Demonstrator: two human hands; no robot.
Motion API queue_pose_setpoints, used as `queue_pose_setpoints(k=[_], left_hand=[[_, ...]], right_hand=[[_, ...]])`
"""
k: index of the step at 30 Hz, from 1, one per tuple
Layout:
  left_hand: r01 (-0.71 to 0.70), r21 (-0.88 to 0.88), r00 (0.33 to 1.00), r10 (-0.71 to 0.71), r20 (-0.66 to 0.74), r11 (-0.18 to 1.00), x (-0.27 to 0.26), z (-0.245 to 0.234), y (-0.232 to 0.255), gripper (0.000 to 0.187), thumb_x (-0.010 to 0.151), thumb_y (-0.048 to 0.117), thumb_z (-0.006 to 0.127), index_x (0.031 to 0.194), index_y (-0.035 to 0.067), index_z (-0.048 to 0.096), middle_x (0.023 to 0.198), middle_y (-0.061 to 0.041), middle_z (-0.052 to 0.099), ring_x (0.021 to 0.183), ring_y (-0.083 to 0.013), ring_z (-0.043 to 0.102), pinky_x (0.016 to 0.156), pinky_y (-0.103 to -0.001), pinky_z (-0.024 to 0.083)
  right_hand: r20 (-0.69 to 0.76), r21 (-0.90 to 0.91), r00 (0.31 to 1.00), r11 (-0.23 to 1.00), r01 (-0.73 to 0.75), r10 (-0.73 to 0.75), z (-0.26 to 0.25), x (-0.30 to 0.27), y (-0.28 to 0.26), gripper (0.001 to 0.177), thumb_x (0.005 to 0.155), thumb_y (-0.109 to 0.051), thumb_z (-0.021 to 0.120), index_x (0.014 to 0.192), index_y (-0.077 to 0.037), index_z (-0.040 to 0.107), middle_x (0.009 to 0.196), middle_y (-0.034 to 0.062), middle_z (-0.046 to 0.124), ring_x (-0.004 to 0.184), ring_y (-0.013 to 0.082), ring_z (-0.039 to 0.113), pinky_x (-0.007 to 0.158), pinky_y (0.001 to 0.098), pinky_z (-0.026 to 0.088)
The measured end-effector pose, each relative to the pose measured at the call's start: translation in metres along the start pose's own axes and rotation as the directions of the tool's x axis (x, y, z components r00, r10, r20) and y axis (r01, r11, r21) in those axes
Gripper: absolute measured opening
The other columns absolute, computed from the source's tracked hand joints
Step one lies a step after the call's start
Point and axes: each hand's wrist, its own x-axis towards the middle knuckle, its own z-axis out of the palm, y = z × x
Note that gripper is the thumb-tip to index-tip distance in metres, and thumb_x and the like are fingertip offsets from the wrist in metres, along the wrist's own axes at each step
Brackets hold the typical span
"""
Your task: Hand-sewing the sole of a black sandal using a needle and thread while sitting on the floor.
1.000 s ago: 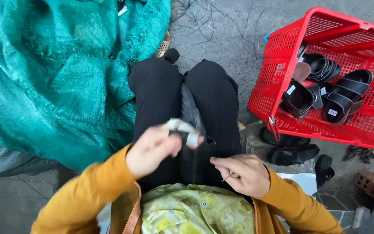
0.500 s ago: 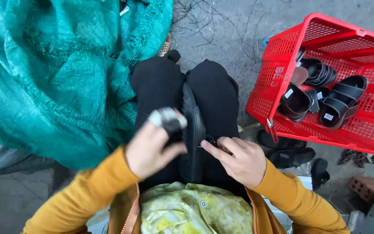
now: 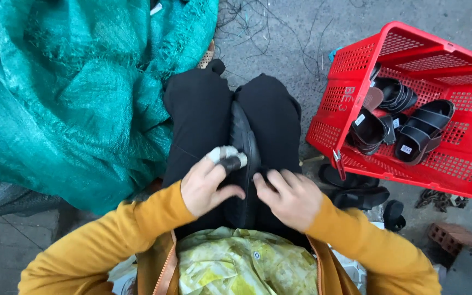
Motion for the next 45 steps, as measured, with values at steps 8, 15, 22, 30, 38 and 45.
queue_pose_setpoints(k=[8,15,22,30,38,45], left_hand=[[0.041,-0.003,0.999,-0.041,0.026,0.999,-0.004,-0.002,0.015,0.065,0.077,0.04,0.076,0.123,0.0,0.055,0.105,-0.02,0.056,0.094,-0.0378,0.065,0.078,-0.042,0.057],[0.228,-0.198,0.971,-0.206,0.123,0.953,-0.004,0.004,0.011,0.07,0.071,0.023,0.079,0.131,0.004,0.048,0.127,-0.013,0.049,0.107,-0.0305,0.058,0.089,-0.033,0.048],[0.237,-0.249,0.971,-0.225,0.078,0.939,-0.003,0.003,0.008,0.066,0.066,0.021,0.081,0.124,0.005,0.054,0.116,-0.012,0.053,0.092,-0.0294,0.058,0.08,-0.033,0.049],[0.274,-0.355,0.961,-0.262,0.084,0.894,-0.007,-0.002,0.004,0.066,0.064,0.017,0.084,0.122,0.006,0.057,0.113,-0.009,0.055,0.072,-0.0205,0.058,0.064,-0.029,0.05],[0.352,-0.64,0.91,-0.409,0.064,0.683,-0.013,-0.021,0.047,0.033,0.068,0.012,0.082,0.059,0.002,0.052,0.106,-0.015,0.065,0.08,-0.017,0.064,0.058,-0.022,0.047],[0.45,-0.533,0.861,-0.506,0.047,0.716,-0.007,-0.003,0.033,0.021,0.077,-0.005,0.066,0.096,0.003,0.067,0.088,-0.005,0.06,0.06,-0.0112,0.051,0.049,-0.021,0.041]], right_hand=[[-0.051,0.419,0.993,0.905,-0.074,0.105,0.01,-0.005,-0.002,0.021,0.092,-0.011,0.048,0.108,-0.005,0.059,0.08,0.0077,0.055,0.055,0.0246,0.059,0.046,0.0339,0.051],[0.194,0.593,0.95,0.742,-0.311,0.243,-0.015,-0.008,-0.001,0.034,0.077,0.0,0.07,0.11,0.001,0.064,0.104,0.0117,0.062,0.075,0.0194,0.062,0.065,0.0266,0.052],[0.336,0.269,0.93,0.932,-0.244,0.147,-0.018,-0.012,0.007,0.044,0.077,-0.007,0.064,0.12,-0.016,0.062,0.087,0.001,0.054,0.054,0.0164,0.051,0.048,0.0289,0.044],[0.191,0.226,0.98,0.97,-0.094,0.05,0.001,-0.003,-0.006,0.042,0.075,-0.002,0.067,0.116,-0.008,0.058,0.095,0.0096,0.054,0.064,0.0233,0.055,0.058,0.0339,0.047],[0.049,0.327,0.978,0.922,-0.207,0.202,0.004,-0.012,-0.007,0.036,0.072,-0.011,0.08,0.104,-0.004,0.064,0.093,0.0082,0.06,0.065,0.0221,0.058,0.057,0.0312,0.047],[-0.015,0.348,0.979,0.919,-0.186,0.203,-0.009,-0.001,-0.008,0.033,0.072,-0.005,0.079,0.102,-0.004,0.066,0.091,0.0086,0.061,0.065,0.0208,0.059,0.057,0.0299,0.048]])
